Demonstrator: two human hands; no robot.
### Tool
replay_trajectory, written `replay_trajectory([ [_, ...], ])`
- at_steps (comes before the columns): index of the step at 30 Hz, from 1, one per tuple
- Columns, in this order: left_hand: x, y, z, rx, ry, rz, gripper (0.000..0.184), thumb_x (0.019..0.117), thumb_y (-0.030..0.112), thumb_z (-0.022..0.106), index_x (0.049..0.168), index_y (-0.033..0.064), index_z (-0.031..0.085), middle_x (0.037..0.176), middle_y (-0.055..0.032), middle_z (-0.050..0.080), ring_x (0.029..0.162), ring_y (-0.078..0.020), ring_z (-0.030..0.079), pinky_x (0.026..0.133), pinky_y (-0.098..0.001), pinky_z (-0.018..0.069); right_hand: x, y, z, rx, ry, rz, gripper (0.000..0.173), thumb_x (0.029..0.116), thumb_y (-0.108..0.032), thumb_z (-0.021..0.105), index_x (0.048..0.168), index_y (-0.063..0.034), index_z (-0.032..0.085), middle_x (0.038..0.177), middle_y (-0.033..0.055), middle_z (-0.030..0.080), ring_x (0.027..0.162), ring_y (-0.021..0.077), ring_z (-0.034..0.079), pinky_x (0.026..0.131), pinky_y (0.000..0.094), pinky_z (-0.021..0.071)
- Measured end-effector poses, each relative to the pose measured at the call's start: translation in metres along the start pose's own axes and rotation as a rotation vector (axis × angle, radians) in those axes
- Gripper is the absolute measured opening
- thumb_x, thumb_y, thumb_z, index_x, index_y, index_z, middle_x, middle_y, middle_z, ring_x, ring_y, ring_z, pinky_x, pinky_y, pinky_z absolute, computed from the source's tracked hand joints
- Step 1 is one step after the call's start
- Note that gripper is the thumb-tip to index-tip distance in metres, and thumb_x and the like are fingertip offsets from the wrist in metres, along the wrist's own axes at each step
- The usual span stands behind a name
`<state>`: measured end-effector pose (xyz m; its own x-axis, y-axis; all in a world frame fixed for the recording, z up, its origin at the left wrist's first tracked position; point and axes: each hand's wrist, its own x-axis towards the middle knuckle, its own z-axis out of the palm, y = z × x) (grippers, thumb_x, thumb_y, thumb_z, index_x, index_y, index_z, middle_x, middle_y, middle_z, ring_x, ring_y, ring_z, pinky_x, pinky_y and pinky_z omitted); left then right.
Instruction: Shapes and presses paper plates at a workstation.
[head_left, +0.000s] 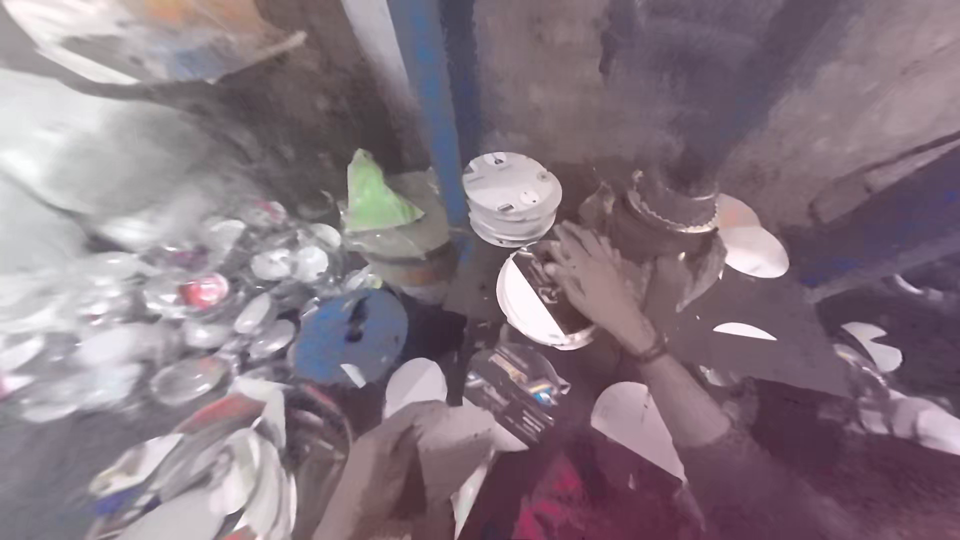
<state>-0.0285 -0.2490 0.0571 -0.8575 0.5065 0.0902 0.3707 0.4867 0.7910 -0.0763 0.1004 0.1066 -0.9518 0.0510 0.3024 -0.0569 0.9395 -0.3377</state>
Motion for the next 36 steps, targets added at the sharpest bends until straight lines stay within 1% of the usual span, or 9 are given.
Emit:
replay_trajectory([
  [2,-0.003,0.020,-0.007,-0.004,-0.086,-0.184,0.031,0.0958,-0.006,0.052,0.123,-0.0064,0.067,0.115,-0.0222,0.071,0.105,-0.0320,0.069,0.097,-0.0485,0.0509,0.013,0.018,0.008,-0.068,-0.034,0.093,0.057,0.1023,-0.044,0.059,0.143,-0.0043,0.058,0.153,0.0187,0.049,0.143,0.0459,0.042,0.106,0.0722,0.0334],
  [4,-0.007,0.002,-0.002,-0.049,-0.051,-0.114,0.039,0.0945,0.000,0.052,0.132,-0.0063,0.061,0.125,-0.0208,0.067,0.109,-0.0259,0.068,0.098,-0.0408,0.0520,0.016,0.023,0.007,-0.016,0.082,0.077,0.034,0.1005,-0.026,0.065,0.125,-0.0029,0.068,0.141,0.0185,0.059,0.130,0.0441,0.053,0.099,0.0696,0.0408],
  [8,-0.001,-0.022,0.006,-0.249,0.110,0.162,0.031,0.1017,0.017,0.050,0.125,0.0116,0.069,0.122,0.0008,0.070,0.106,0.0018,0.063,0.093,-0.0176,0.0515,0.009,0.029,-0.007,0.328,0.392,-0.006,0.017,0.1017,-0.011,0.061,0.114,-0.0006,0.066,0.103,0.0140,0.068,0.081,0.0183,0.067,0.073,0.0342,0.0577],
  [12,0.031,-0.002,0.023,-0.483,0.104,0.219,0.033,0.1046,0.034,0.050,0.120,0.0156,0.073,0.120,0.0061,0.071,0.111,-0.0030,0.064,0.098,-0.0228,0.0523,-0.002,0.018,-0.013,0.679,0.206,0.014,0.013,0.1023,-0.011,0.058,0.110,-0.0039,0.066,0.084,0.0051,0.065,0.062,0.0063,0.057,0.057,0.0215,0.0503],
  [15,0.052,0.025,0.044,-0.528,0.104,0.169,0.048,0.0955,0.049,0.061,0.112,0.0054,0.072,0.112,0.0061,0.070,0.104,0.0029,0.063,0.092,-0.0183,0.0529,-0.011,-0.009,-0.004,0.702,0.101,0.015,0.010,0.0991,-0.009,0.061,0.101,-0.0027,0.069,0.078,-0.0001,0.065,0.060,0.0016,0.056,0.057,0.0194,0.0495],
  [18,0.062,0.045,0.057,-0.554,0.211,0.077,0.018,0.0892,0.016,0.069,0.099,0.0017,0.074,0.097,0.0035,0.074,0.090,0.0025,0.068,0.084,-0.0178,0.0577,-0.030,-0.032,-0.006,0.526,0.167,0.020,0.015,0.0982,-0.011,0.064,0.105,-0.0029,0.074,0.087,0.0049,0.072,0.069,0.0047,0.063,0.065,0.0233,0.0542],
  [23,0.065,0.055,0.061,-0.545,0.351,-0.142,0.013,0.0840,0.010,0.075,0.094,0.0026,0.072,0.083,0.0040,0.074,0.075,0.0009,0.070,0.071,-0.0187,0.0597,-0.058,-0.041,0.011,0.312,0.444,-0.201,0.030,0.0991,-0.013,0.063,0.124,0.0030,0.070,0.124,0.0179,0.071,0.113,0.0219,0.070,0.096,0.0322,0.0563],
  [31,0.058,0.040,0.035,-0.554,0.740,-0.049,0.017,0.1011,0.003,0.049,0.094,0.0058,0.064,0.073,0.0157,0.066,0.067,0.0067,0.065,0.063,-0.0141,0.0573,-0.066,-0.024,0.003,1.030,0.278,0.014,0.014,0.0937,-0.005,0.065,0.101,-0.0174,0.065,0.086,-0.0151,0.067,0.074,-0.0043,0.062,0.068,0.0164,0.0552],
  [36,0.046,0.019,0.004,-0.458,1.037,-0.059,0.024,0.1064,0.011,0.044,0.121,-0.0074,0.052,0.092,0.0077,0.065,0.083,0.0043,0.066,0.078,-0.0177,0.0581,-0.074,-0.029,0.011,0.668,0.148,-0.104,0.022,0.0977,-0.018,0.064,0.111,-0.0011,0.070,0.106,0.0048,0.074,0.094,0.0060,0.070,0.086,0.0260,0.0596],
])
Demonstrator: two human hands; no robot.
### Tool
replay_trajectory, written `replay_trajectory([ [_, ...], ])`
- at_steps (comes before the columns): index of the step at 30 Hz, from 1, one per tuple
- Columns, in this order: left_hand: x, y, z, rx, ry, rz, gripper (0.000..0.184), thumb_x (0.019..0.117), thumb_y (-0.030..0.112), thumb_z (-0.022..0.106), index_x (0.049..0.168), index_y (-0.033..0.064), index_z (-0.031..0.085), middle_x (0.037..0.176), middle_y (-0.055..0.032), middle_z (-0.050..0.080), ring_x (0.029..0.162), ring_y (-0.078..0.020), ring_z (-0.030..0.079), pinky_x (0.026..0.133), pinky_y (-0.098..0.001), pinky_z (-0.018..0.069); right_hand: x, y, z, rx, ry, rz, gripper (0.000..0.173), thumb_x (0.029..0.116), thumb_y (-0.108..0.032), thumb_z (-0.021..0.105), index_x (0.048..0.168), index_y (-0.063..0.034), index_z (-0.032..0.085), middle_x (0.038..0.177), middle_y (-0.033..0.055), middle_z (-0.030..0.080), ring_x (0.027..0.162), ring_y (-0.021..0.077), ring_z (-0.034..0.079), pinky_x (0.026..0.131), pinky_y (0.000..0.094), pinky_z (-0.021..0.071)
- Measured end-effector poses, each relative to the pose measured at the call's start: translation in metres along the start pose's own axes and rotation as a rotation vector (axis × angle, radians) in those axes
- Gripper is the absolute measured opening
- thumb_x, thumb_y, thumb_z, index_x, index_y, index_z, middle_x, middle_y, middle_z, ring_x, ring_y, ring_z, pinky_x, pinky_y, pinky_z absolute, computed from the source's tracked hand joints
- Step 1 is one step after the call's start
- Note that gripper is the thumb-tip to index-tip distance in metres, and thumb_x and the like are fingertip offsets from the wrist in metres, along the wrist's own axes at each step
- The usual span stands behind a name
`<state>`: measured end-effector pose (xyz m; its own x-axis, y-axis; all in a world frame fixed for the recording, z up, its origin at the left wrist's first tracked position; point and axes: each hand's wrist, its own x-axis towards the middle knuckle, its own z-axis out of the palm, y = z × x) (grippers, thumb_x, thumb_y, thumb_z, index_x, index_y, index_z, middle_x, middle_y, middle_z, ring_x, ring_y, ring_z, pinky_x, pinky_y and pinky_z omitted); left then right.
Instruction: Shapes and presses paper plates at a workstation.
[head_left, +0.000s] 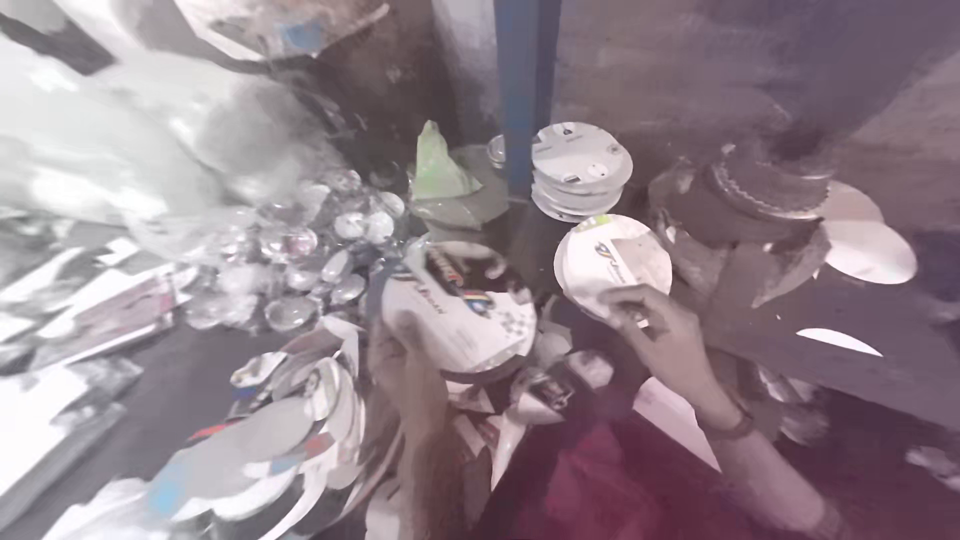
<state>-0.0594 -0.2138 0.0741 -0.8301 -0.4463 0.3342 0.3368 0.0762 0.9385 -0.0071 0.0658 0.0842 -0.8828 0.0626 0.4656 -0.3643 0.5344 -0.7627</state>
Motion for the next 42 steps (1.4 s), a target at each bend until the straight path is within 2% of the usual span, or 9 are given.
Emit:
replay_trajectory([
  [7,0.005,-0.014,-0.024,-0.117,0.099,-0.151,0.035,0.1073,0.012,0.039,0.140,-0.0006,0.040,0.119,0.0048,0.060,0.103,0.0030,0.062,0.092,-0.0197,0.0533,0.064,0.029,-0.028,-0.581,0.021,0.150,0.058,0.1011,-0.032,0.062,0.151,-0.0047,0.048,0.150,0.0234,0.048,0.133,0.0451,0.049,0.105,0.0632,0.0424],
  [11,-0.001,-0.027,-0.026,-0.360,-0.074,-0.256,0.043,0.1057,0.010,0.029,0.146,0.0054,0.043,0.129,0.0011,0.061,0.107,-0.0022,0.062,0.091,-0.0211,0.0535,0.076,0.048,-0.019,-0.666,0.016,0.178,0.048,0.0980,-0.027,0.068,0.137,-0.0014,0.058,0.146,0.0229,0.051,0.133,0.0473,0.048,0.100,0.0713,0.0396],
  [15,-0.012,-0.025,-0.008,-0.556,-0.125,-0.333,0.030,0.1093,0.011,0.025,0.123,0.0061,0.051,0.095,0.0038,0.066,0.081,-0.0021,0.066,0.073,-0.0170,0.0573,0.066,0.039,-0.033,-0.374,0.329,0.126,0.027,0.1059,-0.018,0.054,0.131,-0.0066,0.051,0.092,0.0134,0.064,0.068,0.0236,0.063,0.056,0.0420,0.0550],
  [21,-0.052,-0.004,0.051,-0.471,-0.489,-0.327,0.039,0.0992,-0.001,0.043,0.139,-0.0014,0.043,0.115,0.0025,0.067,0.093,-0.0059,0.070,0.080,-0.0254,0.0617,0.040,-0.021,-0.010,0.245,-0.264,0.123,0.034,0.1092,-0.014,0.037,0.117,0.0019,0.066,0.095,-0.0007,0.069,0.081,-0.0027,0.062,0.075,0.0179,0.0539],
  [24,-0.054,-0.006,0.044,-0.450,-0.500,-0.414,0.043,0.1007,0.001,0.038,0.144,-0.0019,0.042,0.117,-0.0019,0.067,0.094,-0.0075,0.070,0.080,-0.0264,0.0614,0.060,0.007,-0.016,-0.262,-0.073,0.106,0.040,0.1061,-0.026,0.052,0.137,-0.0035,0.062,0.134,0.0105,0.066,0.125,0.0211,0.060,0.108,0.0442,0.0465],
  [27,-0.045,-0.007,0.030,-0.272,-0.427,-0.420,0.047,0.1026,0.002,0.037,0.149,-0.0006,0.038,0.126,-0.0009,0.063,0.097,-0.0013,0.067,0.083,-0.0213,0.0585,0.080,0.048,-0.023,-0.632,-0.060,0.153,0.048,0.1004,-0.033,0.065,0.139,-0.0041,0.059,0.155,0.0189,0.046,0.141,0.0473,0.040,0.103,0.0735,0.0346],
  [32,-0.039,-0.011,0.016,-0.315,-0.405,-0.299,0.037,0.1016,0.003,0.035,0.112,0.0051,0.070,0.106,0.0048,0.073,0.095,-0.0047,0.069,0.084,-0.0230,0.0587,0.066,0.039,-0.037,0.028,0.323,0.037,0.008,0.1045,-0.013,0.055,0.112,-0.0099,0.056,0.090,0.0001,0.062,0.072,0.0061,0.060,0.063,0.0222,0.0534],
  [35,-0.045,-0.008,0.026,-0.340,-0.548,-0.344,0.042,0.1088,0.030,0.035,0.114,0.0058,0.069,0.106,0.0038,0.074,0.097,-0.0058,0.070,0.087,-0.0249,0.0587,0.050,0.002,-0.023,0.208,0.087,0.117,0.008,0.0981,-0.006,0.060,0.098,-0.0003,0.065,0.075,0.0002,0.066,0.060,0.0024,0.061,0.057,0.0201,0.0540],
  [42,-0.046,0.007,0.037,-0.173,-0.269,-0.291,0.023,0.0974,-0.001,0.047,0.118,0.0006,0.058,0.095,0.0082,0.070,0.082,0.0011,0.069,0.073,-0.0193,0.0603,0.074,0.053,-0.017,-0.709,-0.029,0.190,0.059,0.0997,-0.043,0.063,0.141,-0.0013,0.058,0.151,0.0221,0.049,0.137,0.0481,0.046,0.103,0.0712,0.0365],
])
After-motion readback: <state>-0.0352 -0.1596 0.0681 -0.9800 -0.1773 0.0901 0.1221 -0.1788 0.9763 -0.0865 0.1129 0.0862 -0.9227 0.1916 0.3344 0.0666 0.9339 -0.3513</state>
